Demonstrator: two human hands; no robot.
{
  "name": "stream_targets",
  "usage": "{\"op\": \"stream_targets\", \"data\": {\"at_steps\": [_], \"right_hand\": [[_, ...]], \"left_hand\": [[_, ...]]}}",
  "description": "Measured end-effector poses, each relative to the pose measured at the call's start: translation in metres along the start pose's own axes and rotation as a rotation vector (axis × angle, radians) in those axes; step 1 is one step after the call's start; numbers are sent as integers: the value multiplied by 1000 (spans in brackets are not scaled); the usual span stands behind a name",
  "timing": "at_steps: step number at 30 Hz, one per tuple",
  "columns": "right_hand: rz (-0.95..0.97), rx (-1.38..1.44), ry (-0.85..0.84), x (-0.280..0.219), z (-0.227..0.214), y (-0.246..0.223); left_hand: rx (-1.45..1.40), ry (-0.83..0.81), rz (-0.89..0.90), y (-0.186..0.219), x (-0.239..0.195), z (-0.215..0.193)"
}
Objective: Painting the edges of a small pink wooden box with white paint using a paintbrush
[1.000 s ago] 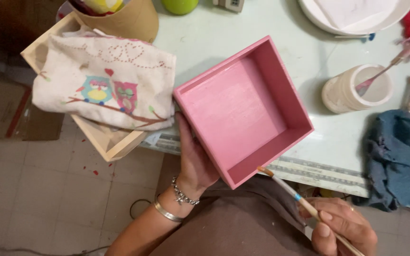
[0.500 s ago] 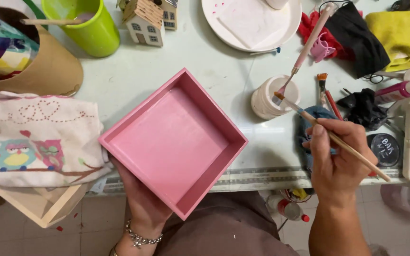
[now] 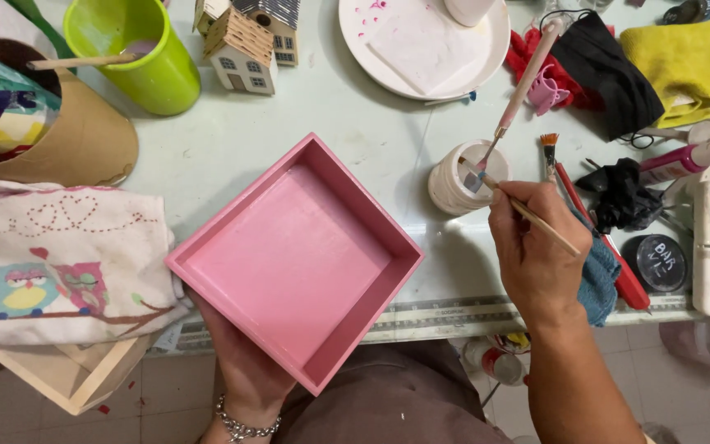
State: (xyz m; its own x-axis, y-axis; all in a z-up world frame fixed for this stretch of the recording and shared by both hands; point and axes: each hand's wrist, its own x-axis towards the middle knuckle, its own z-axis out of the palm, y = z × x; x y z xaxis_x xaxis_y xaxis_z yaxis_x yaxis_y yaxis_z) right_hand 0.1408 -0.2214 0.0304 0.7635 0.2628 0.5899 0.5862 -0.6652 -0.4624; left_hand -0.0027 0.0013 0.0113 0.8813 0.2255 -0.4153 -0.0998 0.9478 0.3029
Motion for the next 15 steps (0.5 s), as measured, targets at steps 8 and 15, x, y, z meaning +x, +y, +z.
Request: {"op": "stream_targets", "data": {"at_steps": [8,15], "right_hand": [[-45,-17,-29,-7,-4,-6],[85,341,289,-61,-28,-7]], "left_hand": [[-4,52,12,-2,2,6],[-68,1,5,-6,6,-13]]}}
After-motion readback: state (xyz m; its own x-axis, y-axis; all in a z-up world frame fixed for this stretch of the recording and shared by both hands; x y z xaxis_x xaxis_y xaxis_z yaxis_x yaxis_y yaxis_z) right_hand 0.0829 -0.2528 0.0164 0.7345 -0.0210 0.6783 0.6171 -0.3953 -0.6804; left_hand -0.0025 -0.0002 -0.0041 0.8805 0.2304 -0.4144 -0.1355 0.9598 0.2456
